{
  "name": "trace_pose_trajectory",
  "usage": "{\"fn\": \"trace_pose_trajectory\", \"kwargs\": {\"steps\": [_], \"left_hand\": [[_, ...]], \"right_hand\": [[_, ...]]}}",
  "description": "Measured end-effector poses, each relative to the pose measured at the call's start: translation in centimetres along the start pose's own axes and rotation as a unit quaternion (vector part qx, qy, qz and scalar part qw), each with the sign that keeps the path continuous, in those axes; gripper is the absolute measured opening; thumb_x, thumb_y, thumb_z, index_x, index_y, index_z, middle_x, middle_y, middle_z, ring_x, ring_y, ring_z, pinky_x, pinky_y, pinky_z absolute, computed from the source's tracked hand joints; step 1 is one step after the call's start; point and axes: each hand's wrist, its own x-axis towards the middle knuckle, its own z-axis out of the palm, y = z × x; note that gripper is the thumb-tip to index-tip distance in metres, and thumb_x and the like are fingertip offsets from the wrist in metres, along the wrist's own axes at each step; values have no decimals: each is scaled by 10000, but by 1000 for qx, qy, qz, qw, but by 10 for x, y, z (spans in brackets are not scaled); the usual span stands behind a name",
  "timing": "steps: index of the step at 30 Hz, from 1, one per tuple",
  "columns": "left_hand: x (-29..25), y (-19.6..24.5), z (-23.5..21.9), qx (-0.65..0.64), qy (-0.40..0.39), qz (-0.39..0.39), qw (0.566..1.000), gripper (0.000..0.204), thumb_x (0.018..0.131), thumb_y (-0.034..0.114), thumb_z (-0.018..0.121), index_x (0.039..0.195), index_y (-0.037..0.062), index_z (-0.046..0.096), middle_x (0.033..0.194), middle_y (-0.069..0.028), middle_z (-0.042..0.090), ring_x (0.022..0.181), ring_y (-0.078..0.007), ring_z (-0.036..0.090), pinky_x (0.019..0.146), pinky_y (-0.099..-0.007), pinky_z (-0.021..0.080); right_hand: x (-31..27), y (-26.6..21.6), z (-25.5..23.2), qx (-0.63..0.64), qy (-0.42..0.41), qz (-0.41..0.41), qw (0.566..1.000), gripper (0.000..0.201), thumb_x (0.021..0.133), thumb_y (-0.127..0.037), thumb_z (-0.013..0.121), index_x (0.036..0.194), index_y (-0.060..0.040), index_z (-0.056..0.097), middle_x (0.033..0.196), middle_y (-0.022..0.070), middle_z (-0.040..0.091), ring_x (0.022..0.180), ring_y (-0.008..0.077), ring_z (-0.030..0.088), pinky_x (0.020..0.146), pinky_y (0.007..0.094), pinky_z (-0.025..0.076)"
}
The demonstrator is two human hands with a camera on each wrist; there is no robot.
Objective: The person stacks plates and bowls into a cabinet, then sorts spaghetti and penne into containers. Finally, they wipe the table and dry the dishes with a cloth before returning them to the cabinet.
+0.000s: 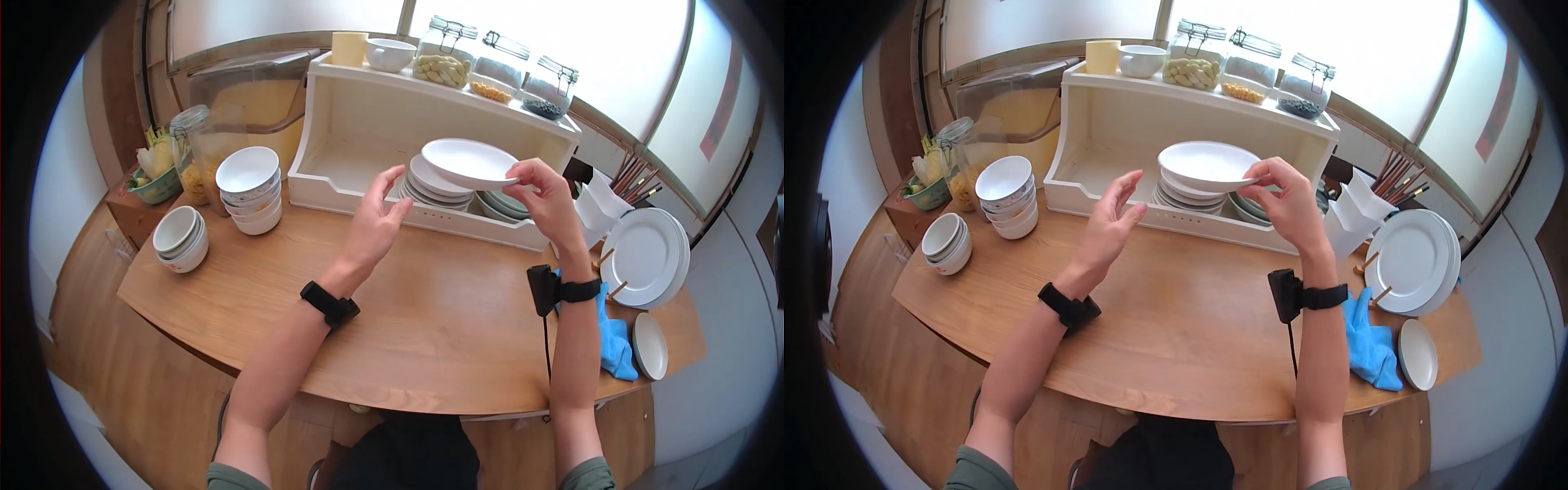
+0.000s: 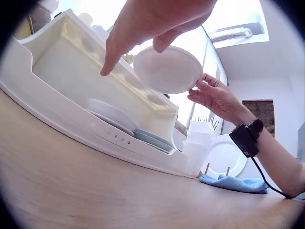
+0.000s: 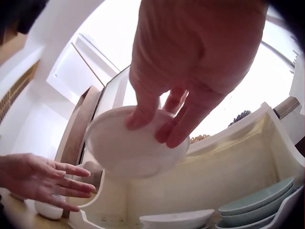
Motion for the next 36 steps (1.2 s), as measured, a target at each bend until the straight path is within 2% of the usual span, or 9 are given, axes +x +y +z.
{"fn": "trace_pose_trajectory", "kwargs": {"steps": [3, 7, 17, 21, 27, 29, 30, 32, 36], "left_hand": [[2, -11, -9, 63, 19, -50, 997, 469, 948, 53, 518, 1394, -12, 389, 1450, -160, 397, 1395, -265, 336, 1113, -351, 310], [3, -10, -9, 48, 7, -67, 997, 423, 941, 35, 504, 1352, -28, 426, 1411, -164, 441, 1373, -263, 370, 1091, -337, 336], [5, -21, -13, 58, 2, -85, 995, 296, 954, 52, 505, 1243, -11, 505, 1262, -149, 558, 1250, -189, 493, 992, -286, 404], [5, -20, -13, 58, 9, -81, 995, 281, 954, 53, 503, 1228, -11, 516, 1227, -152, 579, 1217, -185, 521, 966, -277, 418], [3, -19, -10, 67, 2, -89, 994, 262, 947, 53, 501, 1199, -11, 533, 1173, -144, 605, 1164, -176, 559, 901, -265, 446], [4, -24, -10, 70, 4, -73, 995, 258, 946, 57, 502, 1193, -10, 538, 1136, -132, 613, 1128, -165, 572, 864, -259, 457], [4, -26, -10, 70, 4, -72, 995, 258, 946, 57, 502, 1193, -10, 538, 1136, -132, 613, 1128, -165, 572, 864, -259, 457], [5, -28, -10, 74, 5, -62, 995, 251, 945, 57, 503, 1184, -10, 541, 1102, -117, 618, 1087, -152, 580, 834, -253, 463], [5, -26, -11, 83, 6, -79, 993, 245, 946, 58, 505, 1178, -10, 541, 1093, -112, 620, 1052, -143, 586, 825, -252, 463]], "right_hand": [[8, 25, 17, -89, 95, -42, 991, 105, 773, 12, 714, 845, 18, 638, 845, 78, 634, 776, 150, 645, 698, 283, 532], [27, 39, 44, -188, 92, -32, 977, 153, 749, -41, 749, 846, 13, 643, 822, 135, 628, 747, 229, 655, 678, 326, 522], [33, 81, 76, -152, 69, 104, 981, 131, 786, -55, 722, 838, 14, 624, 744, 147, 642, 676, 190, 618, 626, 314, 485], [28, 89, 73, -133, 46, 92, 986, 141, 787, -71, 730, 834, 9, 624, 725, 136, 631, 660, 172, 601, 611, 298, 474], [20, 95, 64, -218, 0, 75, 973, 164, 803, -105, 687, 922, -1, 645, 948, 172, 632, 783, 244, 628, 713, 352, 497], [16, 104, 65, -275, 101, 20, 956, 196, 816, -100, 644, 989, -9, 645, 1076, 197, 593, 904, 321, 627, 784, 397, 503], [14, 109, 63, -275, 102, 19, 956, 196, 816, -100, 644, 989, -9, 645, 1076, 197, 593, 904, 321, 627, 784, 397, 503], [11, 96, 61, -270, 160, 91, 945, 211, 838, -113, 630, 1024, -13, 642, 1115, 202, 581, 978, 359, 615, 823, 411, 502], [12, 83, 71, -268, 157, 57, 949, 216, 854, -135, 633, 1035, -18, 655, 1131, 194, 585, 1002, 353, 610, 830, 407, 496]]}}
